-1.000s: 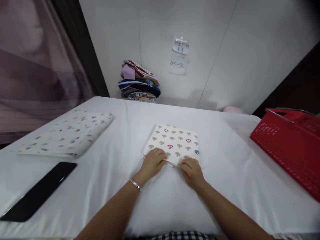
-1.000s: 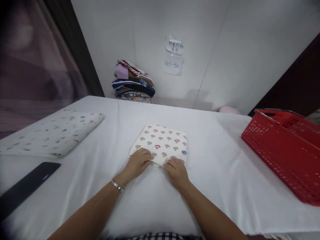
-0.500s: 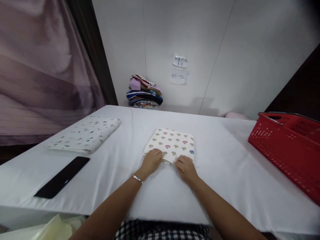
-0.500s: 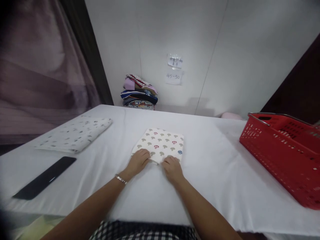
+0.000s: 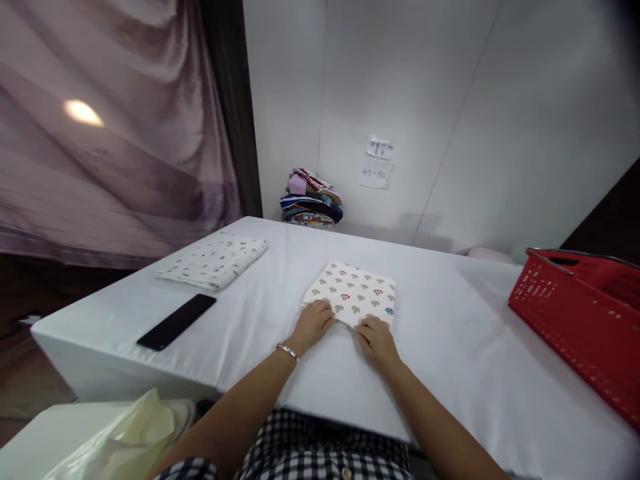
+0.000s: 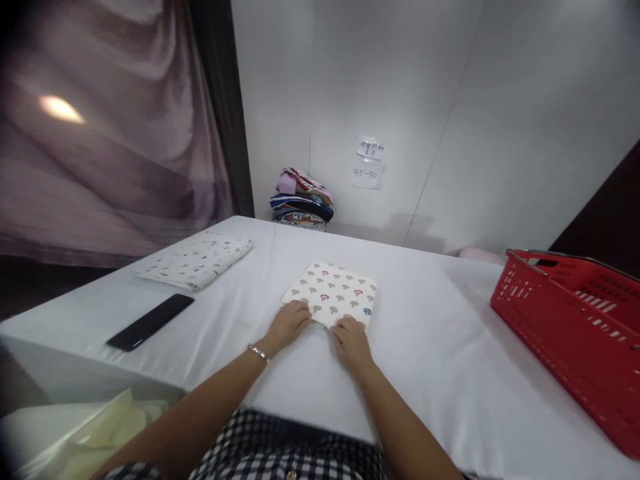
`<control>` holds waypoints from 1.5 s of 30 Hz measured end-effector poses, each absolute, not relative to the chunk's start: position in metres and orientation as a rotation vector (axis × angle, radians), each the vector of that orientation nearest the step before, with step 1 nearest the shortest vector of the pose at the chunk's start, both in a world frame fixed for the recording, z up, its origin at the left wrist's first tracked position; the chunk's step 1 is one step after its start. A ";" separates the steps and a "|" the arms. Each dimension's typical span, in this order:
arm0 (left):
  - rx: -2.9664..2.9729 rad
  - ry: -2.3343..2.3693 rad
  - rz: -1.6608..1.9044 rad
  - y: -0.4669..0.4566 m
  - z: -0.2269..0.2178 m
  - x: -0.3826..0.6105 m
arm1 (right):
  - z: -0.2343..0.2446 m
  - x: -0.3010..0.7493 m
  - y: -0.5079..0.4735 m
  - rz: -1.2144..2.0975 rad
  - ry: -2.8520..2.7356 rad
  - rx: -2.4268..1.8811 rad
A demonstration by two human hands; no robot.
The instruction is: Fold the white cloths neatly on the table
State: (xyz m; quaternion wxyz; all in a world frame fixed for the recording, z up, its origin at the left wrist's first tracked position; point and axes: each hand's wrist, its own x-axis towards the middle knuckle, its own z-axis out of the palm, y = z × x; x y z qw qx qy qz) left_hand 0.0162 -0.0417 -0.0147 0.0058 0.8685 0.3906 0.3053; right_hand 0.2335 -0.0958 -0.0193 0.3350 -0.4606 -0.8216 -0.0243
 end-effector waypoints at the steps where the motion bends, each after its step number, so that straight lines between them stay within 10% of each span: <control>1: 2.700 1.223 0.976 -0.043 -0.014 0.016 | -0.019 0.233 -0.096 -0.071 -2.143 -1.209; 14: 2.213 1.515 1.097 -0.043 -0.008 0.023 | -0.027 0.250 -0.098 0.146 -1.848 -1.352; 28: 1.885 1.977 0.947 -0.007 -0.006 0.010 | -0.005 0.264 -0.088 1.275 -0.642 -1.436; 45: 2.508 1.519 0.862 -0.049 -0.009 0.009 | -0.004 0.304 -0.089 1.277 -0.799 -1.382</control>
